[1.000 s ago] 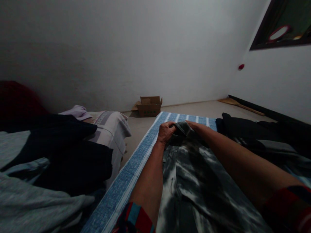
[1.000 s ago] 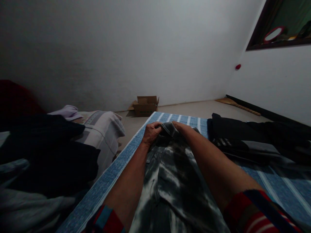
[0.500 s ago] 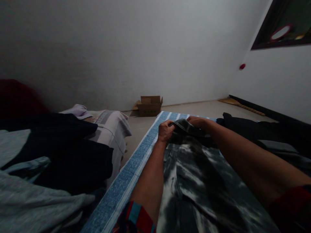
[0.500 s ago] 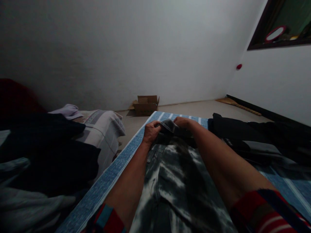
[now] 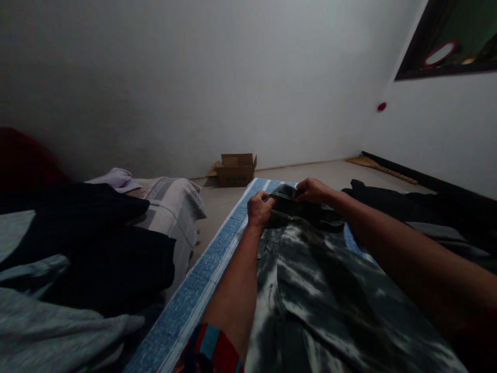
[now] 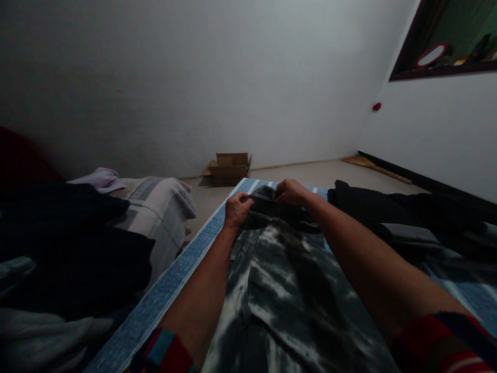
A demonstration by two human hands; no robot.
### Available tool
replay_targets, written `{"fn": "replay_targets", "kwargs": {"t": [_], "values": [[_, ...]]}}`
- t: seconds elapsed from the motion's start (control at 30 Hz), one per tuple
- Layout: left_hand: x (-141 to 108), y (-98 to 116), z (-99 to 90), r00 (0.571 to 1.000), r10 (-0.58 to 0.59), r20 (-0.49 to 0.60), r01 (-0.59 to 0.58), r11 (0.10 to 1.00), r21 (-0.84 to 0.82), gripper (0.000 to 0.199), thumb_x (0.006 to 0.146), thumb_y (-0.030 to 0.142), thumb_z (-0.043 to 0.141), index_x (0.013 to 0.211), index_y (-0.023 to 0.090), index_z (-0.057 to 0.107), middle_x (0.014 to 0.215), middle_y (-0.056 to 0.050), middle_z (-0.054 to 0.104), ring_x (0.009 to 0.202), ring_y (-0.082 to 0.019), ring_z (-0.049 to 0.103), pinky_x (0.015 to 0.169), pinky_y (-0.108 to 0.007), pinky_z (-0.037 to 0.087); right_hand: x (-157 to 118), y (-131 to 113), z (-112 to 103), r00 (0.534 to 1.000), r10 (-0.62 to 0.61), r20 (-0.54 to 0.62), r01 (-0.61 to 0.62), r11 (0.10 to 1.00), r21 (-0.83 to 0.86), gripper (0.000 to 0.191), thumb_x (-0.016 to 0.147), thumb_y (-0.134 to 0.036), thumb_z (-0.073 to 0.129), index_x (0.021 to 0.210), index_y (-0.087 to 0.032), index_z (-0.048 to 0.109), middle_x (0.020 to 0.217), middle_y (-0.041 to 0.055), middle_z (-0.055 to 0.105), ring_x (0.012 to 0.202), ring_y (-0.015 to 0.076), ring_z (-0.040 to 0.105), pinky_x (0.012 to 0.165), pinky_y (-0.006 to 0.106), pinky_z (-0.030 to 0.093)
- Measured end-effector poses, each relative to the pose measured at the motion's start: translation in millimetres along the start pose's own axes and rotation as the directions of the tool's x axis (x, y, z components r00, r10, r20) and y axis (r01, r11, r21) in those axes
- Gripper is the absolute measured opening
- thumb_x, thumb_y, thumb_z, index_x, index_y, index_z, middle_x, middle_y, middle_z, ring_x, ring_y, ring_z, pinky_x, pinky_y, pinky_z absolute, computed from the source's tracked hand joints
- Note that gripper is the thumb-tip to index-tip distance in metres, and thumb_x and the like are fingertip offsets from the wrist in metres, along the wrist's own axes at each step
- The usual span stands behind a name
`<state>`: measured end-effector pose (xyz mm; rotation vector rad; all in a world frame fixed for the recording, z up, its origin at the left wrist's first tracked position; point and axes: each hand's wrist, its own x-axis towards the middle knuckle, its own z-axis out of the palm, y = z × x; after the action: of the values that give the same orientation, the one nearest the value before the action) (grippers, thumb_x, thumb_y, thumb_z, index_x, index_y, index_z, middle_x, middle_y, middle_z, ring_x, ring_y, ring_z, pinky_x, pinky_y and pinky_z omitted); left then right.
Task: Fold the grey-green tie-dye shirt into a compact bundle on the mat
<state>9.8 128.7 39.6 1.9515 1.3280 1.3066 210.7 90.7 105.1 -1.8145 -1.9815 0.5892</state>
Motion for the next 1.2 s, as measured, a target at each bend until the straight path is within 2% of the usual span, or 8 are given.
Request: {"fn": "replay_targets", "kwargs": {"t": [0.17, 0.43, 0.6, 0.7, 0.8, 0.93, 1.07, 1.2], "values": [[3.5, -5.4, 2.7, 1.000, -0.026, 0.010, 0.026, 0.998, -0.062, 0.014, 0.070, 0.030, 0.062, 0.075, 0.017, 0.065, 0.080, -0.002, 0.068, 0.082, -0.019, 0.063, 0.079, -0.028, 0.046, 3.1, 8.2, 6.4, 0.999, 0.039, -0.027, -0.039, 0.999, 0.021, 0.016, 0.066, -0.031, 0.067, 0.068, -0.016, 0.065, 0.051, -0.0057, 0.047, 0.053, 0.0102, 0.044, 0.050, 0.023, 0.030], [4.8, -0.5, 0.2, 1.000, -0.004, -0.007, 0.004, 0.995, -0.096, 0.016, 0.068, 0.029, 0.063, 0.078, 0.017, 0.066, 0.081, -0.003, 0.069, 0.083, -0.020, 0.064, 0.080, -0.029, 0.047, -5.4, 10.7, 0.7, 0.997, 0.079, 0.018, -0.081, 0.966, 0.246, 0.025, 0.064, -0.040, 0.070, 0.070, -0.016, 0.063, 0.054, -0.0045, 0.051, 0.050, 0.0105, 0.046, 0.047, 0.023, 0.031], [3.4, 1.1, 0.7, 0.999, -0.007, -0.040, 0.004, 0.996, -0.092, 0.017, 0.068, 0.030, 0.065, 0.081, 0.018, 0.066, 0.083, -0.003, 0.069, 0.084, -0.020, 0.064, 0.079, -0.028, 0.048, -4.3, 6.7, 4.8, 0.992, 0.060, -0.112, -0.059, 0.998, 0.016, 0.022, 0.070, -0.037, 0.068, 0.066, -0.016, 0.063, 0.051, -0.0063, 0.044, 0.050, 0.0089, 0.041, 0.048, 0.023, 0.027], [3.4, 0.4, 3.0, 0.996, -0.041, -0.082, 0.039, 0.999, -0.036, 0.021, 0.069, 0.030, 0.066, 0.086, 0.018, 0.067, 0.087, -0.004, 0.070, 0.085, -0.021, 0.064, 0.081, -0.030, 0.047, 0.5, 4.9, 12.1, 0.978, 0.044, -0.202, -0.074, 0.986, -0.146, 0.019, 0.072, -0.035, 0.069, 0.068, -0.016, 0.067, 0.055, -0.0034, 0.051, 0.056, 0.0108, 0.046, 0.051, 0.023, 0.028], [3.9, -0.6, 1.4, 0.992, -0.092, -0.092, 0.087, 0.995, -0.057, 0.027, 0.071, 0.036, 0.066, 0.091, 0.018, 0.068, 0.091, -0.006, 0.071, 0.088, -0.021, 0.065, 0.082, -0.030, 0.047, 5.0, 5.4, 20.0, 0.972, 0.061, -0.228, -0.101, 0.981, -0.165, 0.015, 0.073, -0.033, 0.068, 0.075, -0.018, 0.071, 0.064, 0.0005, 0.060, 0.062, 0.0133, 0.051, 0.054, 0.024, 0.031], [2.5, -3.4, -9.3, 0.979, -0.176, 0.099, 0.190, 0.971, -0.146, 0.037, 0.070, 0.047, 0.067, 0.089, 0.016, 0.069, 0.094, -0.007, 0.071, 0.095, -0.024, 0.064, 0.084, -0.031, 0.047, 7.0, 8.5, 24.5, 0.968, 0.073, -0.241, -0.113, 0.982, -0.154, 0.017, 0.073, -0.032, 0.067, 0.082, -0.019, 0.072, 0.068, 0.0019, 0.063, 0.065, 0.0144, 0.053, 0.056, 0.024, 0.032], [-0.9, -6.3, -19.8, 0.926, -0.231, 0.297, 0.304, 0.924, -0.231, 0.046, 0.061, 0.043, 0.075, 0.097, 0.016, 0.069, 0.090, -0.006, 0.072, 0.086, -0.023, 0.066, 0.073, -0.031, 0.050, 2.3, 11.4, 20.7, 0.976, 0.050, -0.214, -0.077, 0.990, -0.119, 0.017, 0.073, -0.033, 0.064, 0.077, -0.018, 0.070, 0.060, -0.0021, 0.056, 0.060, 0.0121, 0.050, 0.053, 0.023, 0.032], [-1.9, -5.1, -21.6, 0.937, -0.187, 0.296, 0.267, 0.928, -0.259, 0.037, 0.056, 0.039, 0.077, 0.085, 0.016, 0.070, 0.071, 0.000, 0.068, 0.069, -0.019, 0.064, 0.059, -0.027, 0.048, -5.4, 11.9, 15.8, 0.974, 0.017, -0.228, -0.030, 0.998, -0.053, 0.019, 0.070, -0.036, 0.063, 0.067, -0.017, 0.066, 0.051, -0.0056, 0.045, 0.054, 0.0104, 0.043, 0.051, 0.023, 0.028]]}}
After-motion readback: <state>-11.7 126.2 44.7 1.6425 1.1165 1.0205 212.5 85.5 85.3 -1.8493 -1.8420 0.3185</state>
